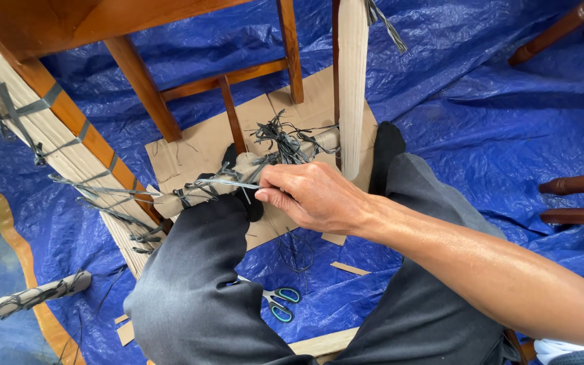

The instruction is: Wrapping chair legs with protective padding and securing them with plastic ties.

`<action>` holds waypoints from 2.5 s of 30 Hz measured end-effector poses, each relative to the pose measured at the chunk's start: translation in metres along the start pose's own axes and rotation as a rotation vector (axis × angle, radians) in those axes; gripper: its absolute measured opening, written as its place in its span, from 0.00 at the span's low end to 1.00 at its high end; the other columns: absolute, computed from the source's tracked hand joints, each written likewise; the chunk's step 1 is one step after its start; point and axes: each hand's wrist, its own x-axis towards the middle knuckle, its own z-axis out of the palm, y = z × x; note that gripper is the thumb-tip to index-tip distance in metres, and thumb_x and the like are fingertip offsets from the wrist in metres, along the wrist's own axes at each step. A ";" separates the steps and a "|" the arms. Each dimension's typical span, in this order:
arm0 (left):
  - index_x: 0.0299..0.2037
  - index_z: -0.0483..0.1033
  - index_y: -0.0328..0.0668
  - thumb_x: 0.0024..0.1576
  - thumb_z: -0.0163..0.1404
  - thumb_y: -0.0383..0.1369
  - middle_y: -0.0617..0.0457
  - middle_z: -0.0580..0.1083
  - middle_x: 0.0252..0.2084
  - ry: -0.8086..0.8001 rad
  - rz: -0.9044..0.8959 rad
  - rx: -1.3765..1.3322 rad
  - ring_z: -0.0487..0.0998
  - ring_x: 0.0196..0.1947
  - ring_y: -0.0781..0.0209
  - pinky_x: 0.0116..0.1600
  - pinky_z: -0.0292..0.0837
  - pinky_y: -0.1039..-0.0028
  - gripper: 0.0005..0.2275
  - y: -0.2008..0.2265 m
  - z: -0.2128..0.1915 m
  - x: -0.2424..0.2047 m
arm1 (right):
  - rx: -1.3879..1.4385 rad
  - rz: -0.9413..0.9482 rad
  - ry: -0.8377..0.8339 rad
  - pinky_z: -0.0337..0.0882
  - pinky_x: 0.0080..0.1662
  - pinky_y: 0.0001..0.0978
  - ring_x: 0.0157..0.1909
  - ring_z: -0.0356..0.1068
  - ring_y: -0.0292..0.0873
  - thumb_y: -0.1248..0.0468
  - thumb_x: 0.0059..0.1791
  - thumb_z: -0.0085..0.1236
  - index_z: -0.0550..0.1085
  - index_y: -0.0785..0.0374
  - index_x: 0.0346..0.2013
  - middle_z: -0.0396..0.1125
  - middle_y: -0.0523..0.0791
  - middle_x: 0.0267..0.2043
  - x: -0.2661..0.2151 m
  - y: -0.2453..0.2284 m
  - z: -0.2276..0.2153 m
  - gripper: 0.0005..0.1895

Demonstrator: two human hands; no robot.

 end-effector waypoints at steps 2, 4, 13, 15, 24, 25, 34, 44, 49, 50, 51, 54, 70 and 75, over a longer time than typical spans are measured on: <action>0.43 0.77 0.42 0.71 0.45 0.36 0.52 0.75 0.39 0.016 0.020 0.040 0.76 0.42 0.59 0.50 0.67 0.67 0.10 0.001 0.012 0.038 | 0.001 0.004 0.007 0.68 0.32 0.45 0.31 0.73 0.54 0.59 0.56 0.54 0.71 0.62 0.36 0.70 0.49 0.28 0.000 0.001 0.000 0.09; 0.43 0.77 0.42 0.71 0.45 0.36 0.52 0.75 0.39 0.032 0.042 0.080 0.76 0.42 0.59 0.49 0.67 0.66 0.10 0.002 0.029 0.078 | 0.000 0.009 0.014 0.68 0.33 0.45 0.32 0.73 0.54 0.60 0.56 0.54 0.72 0.63 0.37 0.70 0.49 0.29 0.000 0.002 -0.002 0.09; 0.43 0.77 0.43 0.71 0.44 0.37 0.52 0.76 0.38 0.109 0.157 0.245 0.76 0.41 0.58 0.49 0.67 0.65 0.10 0.039 0.112 0.334 | 0.046 0.287 0.380 0.66 0.32 0.29 0.29 0.64 0.34 0.62 0.58 0.50 0.77 0.64 0.38 0.69 0.43 0.27 -0.001 0.071 -0.060 0.11; 0.42 0.77 0.35 0.67 0.50 0.25 0.51 0.76 0.39 -0.024 -0.066 0.177 0.78 0.36 0.63 0.39 0.73 0.77 0.03 0.008 0.127 0.365 | 0.291 0.412 0.751 0.57 0.29 0.25 0.27 0.58 0.30 0.66 0.57 0.48 0.77 0.64 0.37 0.62 0.40 0.27 -0.013 0.107 -0.080 0.10; 0.41 0.79 0.39 0.56 0.51 0.32 0.47 0.80 0.40 -0.228 -0.503 0.355 0.81 0.39 0.50 0.44 0.74 0.62 0.08 -0.143 0.189 0.377 | -0.392 0.951 0.778 0.73 0.46 0.47 0.39 0.75 0.56 0.60 0.49 0.57 0.84 0.61 0.32 0.74 0.54 0.34 -0.081 0.276 -0.101 0.10; 0.41 0.79 0.39 0.56 0.51 0.32 0.47 0.80 0.40 -0.226 -0.494 0.357 0.81 0.39 0.50 0.44 0.74 0.62 0.08 -0.153 0.199 0.380 | -0.392 0.946 0.786 0.73 0.46 0.47 0.39 0.75 0.56 0.60 0.49 0.57 0.84 0.61 0.32 0.74 0.54 0.34 -0.070 0.269 -0.097 0.10; 0.62 0.66 0.30 0.47 0.42 0.16 0.29 0.67 0.63 -0.113 -0.216 0.277 0.67 0.63 0.31 0.64 0.63 0.56 0.28 -0.220 0.263 0.398 | -0.128 0.477 0.472 0.73 0.42 0.41 0.37 0.77 0.52 0.66 0.53 0.51 0.77 0.65 0.43 0.74 0.53 0.34 0.015 0.210 -0.093 0.09; 0.45 0.81 0.37 0.60 0.49 0.24 0.42 0.82 0.44 -0.137 -0.426 0.231 0.84 0.47 0.49 0.53 0.77 0.64 0.08 -0.215 0.242 0.401 | -0.322 0.318 0.539 0.71 0.41 0.49 0.39 0.75 0.61 0.66 0.54 0.51 0.78 0.68 0.41 0.73 0.57 0.35 0.015 0.143 -0.111 0.09; 0.35 0.78 0.35 0.58 0.55 0.30 0.43 0.79 0.36 0.075 -0.278 0.375 0.80 0.37 0.45 0.39 0.72 0.60 0.05 -0.186 0.220 0.401 | -0.509 0.502 0.462 0.71 0.42 0.55 0.39 0.73 0.65 0.60 0.55 0.53 0.80 0.65 0.38 0.73 0.59 0.34 -0.004 0.132 -0.116 0.12; 0.33 0.77 0.36 0.58 0.56 0.31 0.46 0.78 0.33 0.099 -0.160 0.452 0.78 0.35 0.45 0.41 0.71 0.59 0.07 -0.184 0.215 0.399 | -0.525 0.551 0.411 0.71 0.42 0.56 0.39 0.72 0.65 0.59 0.54 0.53 0.80 0.65 0.37 0.73 0.59 0.34 -0.008 0.129 -0.119 0.12; 0.31 0.76 0.37 0.59 0.57 0.33 0.48 0.77 0.30 0.123 -0.041 0.529 0.76 0.32 0.44 0.43 0.70 0.57 0.08 -0.183 0.210 0.398 | -0.541 0.599 0.359 0.71 0.42 0.57 0.39 0.72 0.66 0.59 0.54 0.54 0.80 0.64 0.37 0.73 0.59 0.34 -0.012 0.126 -0.122 0.13; 0.35 0.74 0.34 0.61 0.56 0.34 0.46 0.76 0.33 0.063 -0.235 0.326 0.77 0.32 0.48 0.38 0.71 0.62 0.10 -0.163 0.198 0.397 | -0.513 0.584 0.380 0.71 0.41 0.54 0.38 0.73 0.63 0.59 0.55 0.55 0.80 0.64 0.38 0.73 0.57 0.33 -0.018 0.098 -0.133 0.12; 0.33 0.75 0.38 0.56 0.63 0.34 0.53 0.78 0.36 -0.018 0.062 0.353 0.80 0.30 0.55 0.33 0.74 0.70 0.10 -0.111 0.211 0.398 | -0.439 0.041 0.612 0.72 0.37 0.34 0.35 0.74 0.43 0.65 0.56 0.63 0.75 0.67 0.41 0.73 0.47 0.39 -0.007 0.076 -0.120 0.07; 0.37 0.71 0.32 0.60 0.62 0.30 0.48 0.76 0.32 -0.081 -0.089 0.131 0.80 0.30 0.55 0.36 0.74 0.69 0.11 -0.114 0.228 0.399 | -0.289 0.010 0.570 0.74 0.37 0.30 0.37 0.75 0.40 0.65 0.56 0.65 0.76 0.66 0.42 0.74 0.46 0.40 0.000 0.072 -0.112 0.07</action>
